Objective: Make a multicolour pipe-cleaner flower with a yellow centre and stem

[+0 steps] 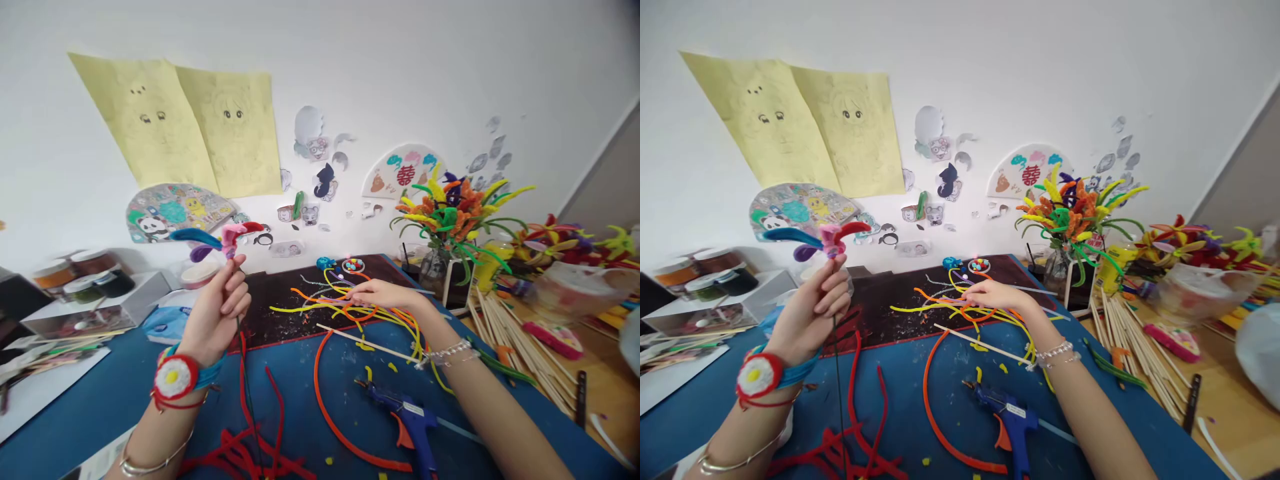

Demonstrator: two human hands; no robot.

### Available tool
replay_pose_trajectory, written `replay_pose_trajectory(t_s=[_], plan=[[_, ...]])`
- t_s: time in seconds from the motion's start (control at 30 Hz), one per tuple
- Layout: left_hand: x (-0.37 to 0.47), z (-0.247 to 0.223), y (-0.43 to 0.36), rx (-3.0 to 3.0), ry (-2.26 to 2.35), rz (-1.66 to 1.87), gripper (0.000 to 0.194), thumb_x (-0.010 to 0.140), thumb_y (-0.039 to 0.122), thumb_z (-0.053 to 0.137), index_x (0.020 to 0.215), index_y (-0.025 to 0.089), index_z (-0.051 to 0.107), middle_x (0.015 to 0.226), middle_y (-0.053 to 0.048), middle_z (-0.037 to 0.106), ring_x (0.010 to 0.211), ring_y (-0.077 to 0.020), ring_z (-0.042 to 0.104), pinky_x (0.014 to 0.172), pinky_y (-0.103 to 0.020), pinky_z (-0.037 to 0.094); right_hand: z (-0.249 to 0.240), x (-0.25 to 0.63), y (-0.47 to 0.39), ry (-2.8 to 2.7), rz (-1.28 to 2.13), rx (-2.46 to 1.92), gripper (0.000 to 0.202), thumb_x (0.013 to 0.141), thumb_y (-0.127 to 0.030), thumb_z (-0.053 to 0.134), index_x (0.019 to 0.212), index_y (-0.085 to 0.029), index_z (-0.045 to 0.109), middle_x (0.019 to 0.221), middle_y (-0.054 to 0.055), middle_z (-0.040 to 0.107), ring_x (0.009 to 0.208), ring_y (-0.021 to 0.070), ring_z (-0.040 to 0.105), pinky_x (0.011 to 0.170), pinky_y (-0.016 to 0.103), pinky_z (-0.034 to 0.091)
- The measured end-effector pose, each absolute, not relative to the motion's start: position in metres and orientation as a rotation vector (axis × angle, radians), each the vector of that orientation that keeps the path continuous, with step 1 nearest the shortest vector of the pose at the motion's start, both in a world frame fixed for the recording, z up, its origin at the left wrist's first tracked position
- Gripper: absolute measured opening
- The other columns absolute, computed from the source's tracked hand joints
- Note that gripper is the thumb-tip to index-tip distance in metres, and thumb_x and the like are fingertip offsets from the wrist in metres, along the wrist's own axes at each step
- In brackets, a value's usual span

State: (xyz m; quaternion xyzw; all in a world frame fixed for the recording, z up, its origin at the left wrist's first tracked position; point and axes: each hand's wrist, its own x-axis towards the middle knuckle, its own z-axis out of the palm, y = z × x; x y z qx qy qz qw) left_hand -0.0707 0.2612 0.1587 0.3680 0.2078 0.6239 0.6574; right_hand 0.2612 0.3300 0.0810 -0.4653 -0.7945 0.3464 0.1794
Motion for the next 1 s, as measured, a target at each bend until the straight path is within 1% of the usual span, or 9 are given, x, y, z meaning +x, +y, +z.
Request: replay_pose_trajectory(t_s=[0.13,0.2,0.37,0.53,0.7,0.8,0.83,0.9,1.0], plan=[[-0.071,0.159,0.264,0.846,0.513,1.386,0.022,0.098,0.014,0.037,0.09,0.011,0.058,0.053,0.01,0.032,0.029,-0.0005,0.028,0.029,-0.016,0.025,0.067,0.227,0.36,-2.251,0.893,-1.366,0.034,0.096,-0.036,0.05,0.121,-0.016,0.059,0.118,0.009,0.066,0.098,0.0181,0.065,0.085,0.035,0.053],[-0.075,0.16,0.265,0.846,0.514,1.383,0.023,0.097,0.012,0.036,0.088,0.011,0.057,0.053,0.009,0.032,0.03,-0.0009,0.028,0.029,-0.016,0.024,0.058,0.2,0.371,-2.311,0.845,-1.396,0.031,0.094,-0.035,0.055,0.118,-0.016,0.059,0.117,0.008,0.063,0.099,0.0194,0.064,0.086,0.04,0.053],[-0.079,0.162,0.262,0.818,0.493,1.452,0.023,0.096,0.009,0.035,0.095,0.01,0.058,0.056,0.008,0.034,0.033,-0.0015,0.029,0.03,-0.015,0.024,0.043,0.134,0.386,-2.432,0.727,-1.467,0.029,0.093,-0.032,0.057,0.117,-0.016,0.058,0.119,0.008,0.06,0.101,0.0201,0.062,0.086,0.041,0.053],[-0.081,0.162,0.261,0.78,0.453,1.469,0.024,0.094,0.008,0.036,0.105,0.009,0.057,0.058,0.008,0.036,0.034,-0.0022,0.03,0.031,-0.015,0.026,0.074,0.127,0.395,-2.316,0.612,-1.42,0.028,0.094,-0.034,0.055,0.114,-0.016,0.06,0.115,0.007,0.062,0.097,0.0197,0.063,0.084,0.039,0.054],[-0.083,0.159,0.264,0.827,0.494,1.515,0.021,0.089,0.009,0.044,0.105,0.01,0.058,0.061,0.007,0.038,0.037,-0.0021,0.029,0.033,-0.014,0.024,0.129,0.159,0.38,-2.064,0.423,-1.218,0.029,0.096,-0.039,0.05,0.106,-0.014,0.06,0.106,0.006,0.062,0.095,0.0185,0.061,0.084,0.038,0.05],[-0.078,0.157,0.261,0.841,0.505,1.536,0.011,0.088,0.013,0.048,0.096,0.013,0.055,0.067,0.006,0.042,0.038,-0.0005,0.028,0.033,-0.013,0.019,0.145,0.169,0.347,-2.008,0.402,-1.119,0.041,0.101,-0.041,0.027,0.097,-0.014,0.058,0.081,0.001,0.057,0.075,0.0136,0.056,0.072,0.029,0.046],[-0.075,0.157,0.259,0.851,0.503,1.536,0.009,0.088,0.016,0.05,0.095,0.014,0.054,0.07,0.005,0.044,0.039,-0.0001,0.028,0.033,-0.013,0.018,0.146,0.169,0.333,-2.019,0.419,-1.089,0.043,0.1,-0.043,0.026,0.095,-0.015,0.057,0.074,-0.001,0.053,0.067,0.0124,0.052,0.068,0.027,0.043],[-0.069,0.154,0.256,0.876,0.501,1.53,0.013,0.085,0.022,0.058,0.094,0.016,0.052,0.073,0.005,0.046,0.04,0.0002,0.029,0.035,-0.013,0.017,0.144,0.167,0.304,-2.068,0.47,-1.037,0.041,0.099,-0.045,0.027,0.098,-0.016,0.057,0.065,-0.004,0.046,0.058,0.0111,0.045,0.062,0.024,0.039],[-0.058,0.149,0.252,0.91,0.507,1.55,0.025,0.079,0.028,0.069,0.092,0.019,0.049,0.074,0.005,0.046,0.041,0.0006,0.029,0.036,-0.013,0.016,0.137,0.16,0.27,-2.147,0.535,-0.998,0.035,0.099,-0.039,0.03,0.106,-0.016,0.056,0.065,-0.004,0.048,0.058,0.011,0.045,0.061,0.024,0.038]])
